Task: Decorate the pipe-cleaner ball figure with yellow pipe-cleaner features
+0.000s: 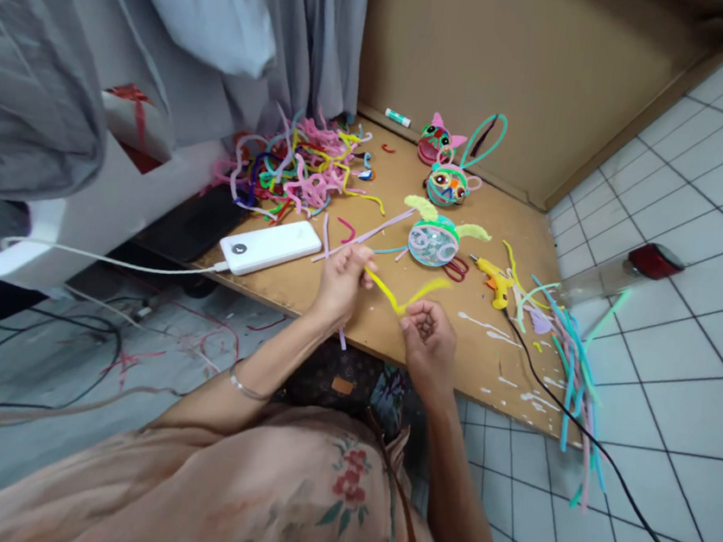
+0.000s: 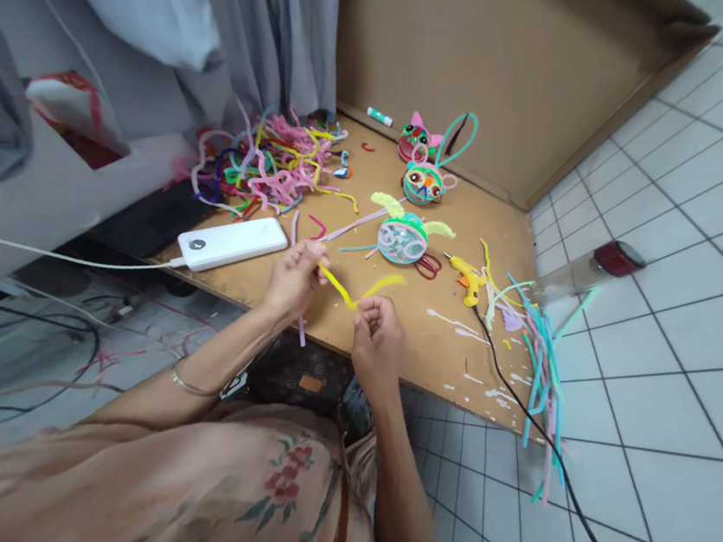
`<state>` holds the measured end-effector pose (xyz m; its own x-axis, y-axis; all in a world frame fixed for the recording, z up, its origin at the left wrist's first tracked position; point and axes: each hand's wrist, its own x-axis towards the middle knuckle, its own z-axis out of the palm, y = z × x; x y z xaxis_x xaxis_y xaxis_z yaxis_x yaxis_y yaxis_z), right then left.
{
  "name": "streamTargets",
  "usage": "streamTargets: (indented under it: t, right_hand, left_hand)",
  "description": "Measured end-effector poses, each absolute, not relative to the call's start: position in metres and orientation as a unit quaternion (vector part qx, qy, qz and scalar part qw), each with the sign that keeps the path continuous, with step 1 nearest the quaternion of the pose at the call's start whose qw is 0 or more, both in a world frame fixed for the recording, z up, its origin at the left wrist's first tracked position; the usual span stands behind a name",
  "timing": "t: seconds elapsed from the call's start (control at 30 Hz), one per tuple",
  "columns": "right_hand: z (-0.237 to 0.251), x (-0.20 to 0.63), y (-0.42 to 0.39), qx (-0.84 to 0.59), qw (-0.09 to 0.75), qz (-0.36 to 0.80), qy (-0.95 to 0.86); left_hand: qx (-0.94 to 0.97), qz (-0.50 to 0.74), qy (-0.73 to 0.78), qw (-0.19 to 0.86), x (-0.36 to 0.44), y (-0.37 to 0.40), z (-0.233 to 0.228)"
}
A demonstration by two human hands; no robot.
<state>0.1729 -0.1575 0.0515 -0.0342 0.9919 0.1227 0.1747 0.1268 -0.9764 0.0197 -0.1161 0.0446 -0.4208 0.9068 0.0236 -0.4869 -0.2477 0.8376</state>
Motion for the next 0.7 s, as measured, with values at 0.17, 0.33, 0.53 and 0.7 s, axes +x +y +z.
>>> streamTargets:
  t: [0.17,0.33,0.53,0.7]
  right_hand:
    - [0.050,0.174,-0.157,-0.506,0.502,0.474,-0.517]
    - [0.046,0.177,-0.155,-0.508,0.513,0.481,-0.497]
    - [0.044,0.171,-0.151,-0.476,0.535,0.533,-0.451]
    - [0.058,0.172,-0.149,-0.405,0.584,0.567,-0.417]
  left_hand:
    - [0.363,0.711,0.371,0.474,0.015,-0.117,0.056]
    - [0.345,0.714,0.387,0.469,0.023,-0.124,0.052]
    - [0.349,0.701,0.396,0.478,0.030,-0.130,0.046]
    - [0.386,0.654,0.406,0.508,0.035,-0.136,0.033]
